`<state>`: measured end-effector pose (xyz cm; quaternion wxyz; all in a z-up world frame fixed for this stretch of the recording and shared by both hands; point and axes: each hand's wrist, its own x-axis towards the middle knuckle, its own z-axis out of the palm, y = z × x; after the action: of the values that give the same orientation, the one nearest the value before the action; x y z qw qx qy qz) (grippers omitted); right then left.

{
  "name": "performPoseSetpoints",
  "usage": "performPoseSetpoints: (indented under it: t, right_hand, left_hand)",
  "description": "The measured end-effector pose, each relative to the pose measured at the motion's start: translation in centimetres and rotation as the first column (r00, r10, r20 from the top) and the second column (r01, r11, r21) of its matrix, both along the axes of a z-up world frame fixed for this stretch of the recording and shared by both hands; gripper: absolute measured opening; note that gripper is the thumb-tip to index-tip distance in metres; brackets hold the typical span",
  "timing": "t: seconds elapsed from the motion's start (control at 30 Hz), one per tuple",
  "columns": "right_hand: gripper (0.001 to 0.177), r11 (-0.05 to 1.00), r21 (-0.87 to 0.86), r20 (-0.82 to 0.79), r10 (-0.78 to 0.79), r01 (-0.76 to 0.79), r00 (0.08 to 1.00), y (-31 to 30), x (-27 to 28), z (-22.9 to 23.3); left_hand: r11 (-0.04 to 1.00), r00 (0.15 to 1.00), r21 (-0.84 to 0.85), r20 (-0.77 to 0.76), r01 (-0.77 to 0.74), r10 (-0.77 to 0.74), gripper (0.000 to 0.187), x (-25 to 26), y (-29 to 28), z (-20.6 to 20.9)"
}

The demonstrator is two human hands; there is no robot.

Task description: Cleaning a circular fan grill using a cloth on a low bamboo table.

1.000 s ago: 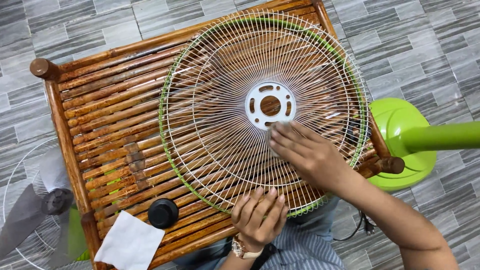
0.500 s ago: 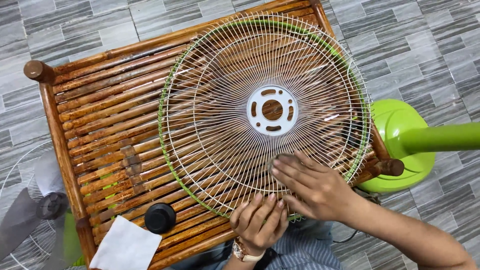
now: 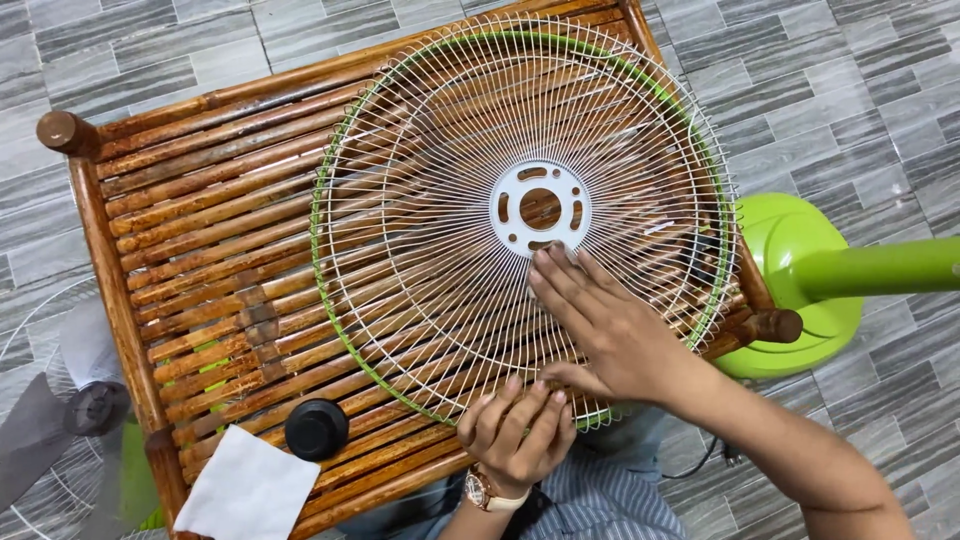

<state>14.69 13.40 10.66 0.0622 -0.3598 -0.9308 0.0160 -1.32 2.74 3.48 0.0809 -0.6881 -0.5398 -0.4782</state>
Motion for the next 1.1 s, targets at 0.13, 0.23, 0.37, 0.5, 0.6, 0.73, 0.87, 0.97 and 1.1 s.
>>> performPoseSetpoints:
  t: [0.13, 0.23, 0.37, 0.5, 0.6, 0.73, 0.87, 0.97, 1.1]
  right_hand:
    - [0.086, 0.996, -0.089, -0.106, -0.002, -0.008, 0.994, -2.5, -0.5, 0.7]
    - [0.084, 0.989, -0.141, -0.237, 0.005, -0.04, 0.971, -5.5, -0.1, 0.2]
    - [0.089, 0.992, -0.127, -0.31, -0.045, 0.005, 0.95, -7.6, -0.3, 0.2]
    - [0.084, 0.997, -0.026, -0.282, -0.074, 0.069, 0.956, -8.5, -0.5, -0.3]
    - [0.068, 0.994, -0.007, -0.262, -0.103, 0.105, 0.96, -8.2, -0.3, -0.2]
    - [0.063, 0.995, -0.002, -0.234, -0.093, 0.095, 0.968, -8.0, -0.2, 0.4]
    - [0.047, 0.998, 0.014, -0.277, -0.05, 0.056, 0.96, -7.3, 0.1, 0.8]
    - [0.043, 0.999, 0.021, -0.29, -0.021, 0.028, 0.957, -7.1, 1.0, 0.5]
    - [0.033, 0.998, 0.058, -0.287, 0.004, 0.013, 0.958, -6.7, 1.9, 0.9]
  left_hand:
    - [0.999, 1.0, 0.02, 0.009, -0.026, 0.026, 0.02, 0.4, -0.1, -1.5]
    - [0.997, 0.996, 0.056, 0.067, -0.053, 0.05, 0.013, 0.8, -0.1, -2.2]
    - [0.997, 0.999, 0.06, 0.034, -0.042, 0.04, 0.015, 0.5, 0.2, -0.7]
    - [0.999, 1.0, 0.047, 0.018, -0.014, 0.013, 0.013, 0.1, 0.3, 0.1]
    - [1.0, 1.0, 0.008, -0.002, -0.02, 0.02, 0.043, 0.2, -0.2, -0.7]
    - [1.0, 1.0, -0.002, -0.006, -0.004, 0.004, 0.043, 0.1, -0.2, -0.4]
    - [1.0, 1.0, 0.0, -0.005, -0.012, 0.012, 0.021, 0.2, -0.2, -0.8]
    - [1.0, 1.0, -0.008, -0.003, 0.002, -0.002, 0.014, 0.1, -0.1, -0.3]
    - [1.0, 1.0, -0.019, -0.019, 0.007, -0.008, 0.012, -0.1, 0.0, 0.3]
